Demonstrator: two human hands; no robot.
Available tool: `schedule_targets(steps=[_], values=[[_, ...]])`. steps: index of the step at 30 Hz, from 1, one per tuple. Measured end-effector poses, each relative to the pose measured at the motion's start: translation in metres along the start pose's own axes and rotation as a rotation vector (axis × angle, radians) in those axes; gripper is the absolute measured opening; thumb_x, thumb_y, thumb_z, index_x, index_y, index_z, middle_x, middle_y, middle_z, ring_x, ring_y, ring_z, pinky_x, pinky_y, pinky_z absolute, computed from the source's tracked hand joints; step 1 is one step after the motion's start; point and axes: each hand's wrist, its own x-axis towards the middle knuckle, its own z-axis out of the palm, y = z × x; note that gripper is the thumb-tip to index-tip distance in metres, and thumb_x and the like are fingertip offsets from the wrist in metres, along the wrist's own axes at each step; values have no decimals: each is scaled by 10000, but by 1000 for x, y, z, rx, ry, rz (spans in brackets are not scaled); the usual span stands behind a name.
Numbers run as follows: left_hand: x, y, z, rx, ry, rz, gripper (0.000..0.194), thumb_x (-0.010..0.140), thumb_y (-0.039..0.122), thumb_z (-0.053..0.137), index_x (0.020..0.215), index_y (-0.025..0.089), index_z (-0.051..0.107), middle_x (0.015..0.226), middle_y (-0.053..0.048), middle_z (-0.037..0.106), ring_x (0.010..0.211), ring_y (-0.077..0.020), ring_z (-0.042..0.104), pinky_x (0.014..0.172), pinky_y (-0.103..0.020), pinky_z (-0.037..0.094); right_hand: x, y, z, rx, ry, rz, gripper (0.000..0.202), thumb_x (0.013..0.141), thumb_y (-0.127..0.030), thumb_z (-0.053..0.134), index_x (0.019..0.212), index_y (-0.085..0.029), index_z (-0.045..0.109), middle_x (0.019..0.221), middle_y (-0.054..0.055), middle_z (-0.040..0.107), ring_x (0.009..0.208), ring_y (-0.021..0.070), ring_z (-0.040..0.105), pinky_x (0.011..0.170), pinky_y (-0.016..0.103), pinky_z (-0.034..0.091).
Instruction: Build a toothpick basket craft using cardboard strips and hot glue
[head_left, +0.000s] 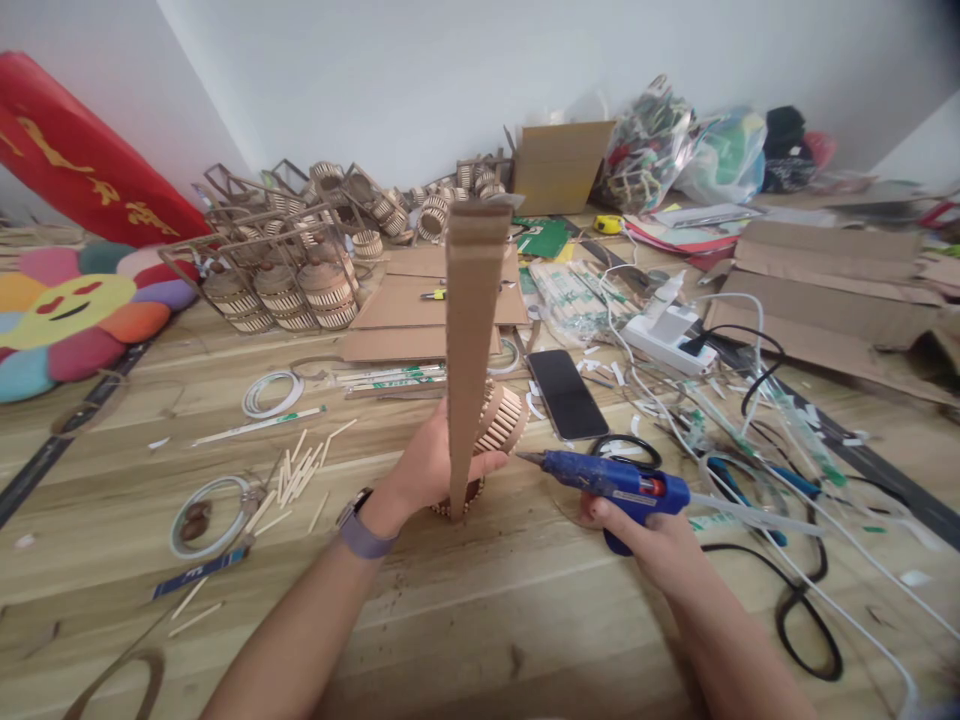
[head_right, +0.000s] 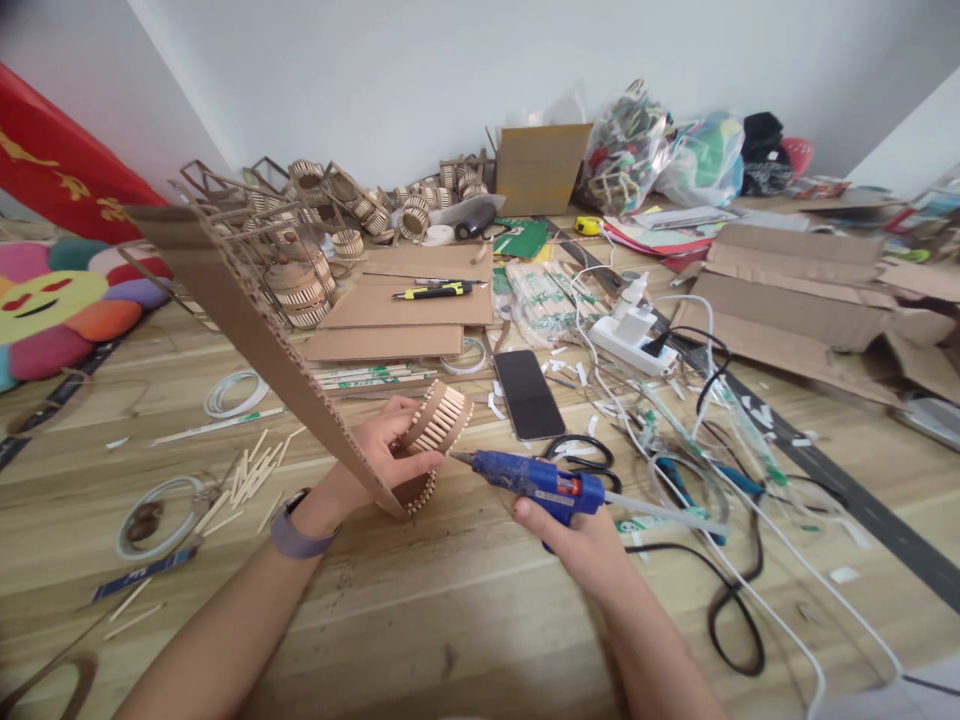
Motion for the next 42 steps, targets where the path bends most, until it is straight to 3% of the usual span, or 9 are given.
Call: schedule_targets(steps=[3,8,17,23,29,38,42], values=[[0,2,0,-8,0,-2,262,760,433,726,771,186,638,962,-90,642,1166,-308,519,1049,-476,417,0,-3,-2,23,-69,33,369,693,-553,759,644,-198,671,631,38,659,616,189,612,623,296,534],[0,4,-3,17,-8,21,219,769,401,693,781,189,638,939,-80,648,1145,-304,514,1031,-473,420,-4,-7,7,45,64,17,396,686,-588,744,625,-207,653,607,22,629,590,176,580,606,287,504],[0,1,-4,98,2,96,228,801,360,656,950,189,674,1054,-82,650,1084,-288,509,979,-449,439,-7,-7,10,22,82,9,374,696,-572,743,658,-211,656,629,23,644,625,187,594,620,288,505],[2,-3,-5,142,5,65,273,801,431,695,907,183,654,1033,-97,632,1051,-293,507,934,-441,460,-6,-5,11,32,50,5,406,710,-609,712,672,-208,659,608,27,624,603,185,580,564,283,498],[4,4,-9,174,-63,35,273,801,449,707,827,191,620,927,-82,624,1066,-304,495,946,-446,448,-7,-4,12,46,73,38,417,680,-613,736,652,-206,654,612,28,635,605,180,589,569,274,497],[3,11,-12,261,-92,84,90,811,286,612,831,206,575,960,-52,627,1028,-282,506,962,-424,415,-2,2,8,26,24,2,419,680,-620,729,683,-204,680,613,37,662,607,200,620,602,300,533],[2,12,-12,247,-48,22,79,778,249,585,828,205,542,910,-42,607,1005,-280,487,905,-410,435,-2,4,7,28,10,8,417,684,-615,731,669,-202,679,631,41,675,617,199,630,615,295,537]])
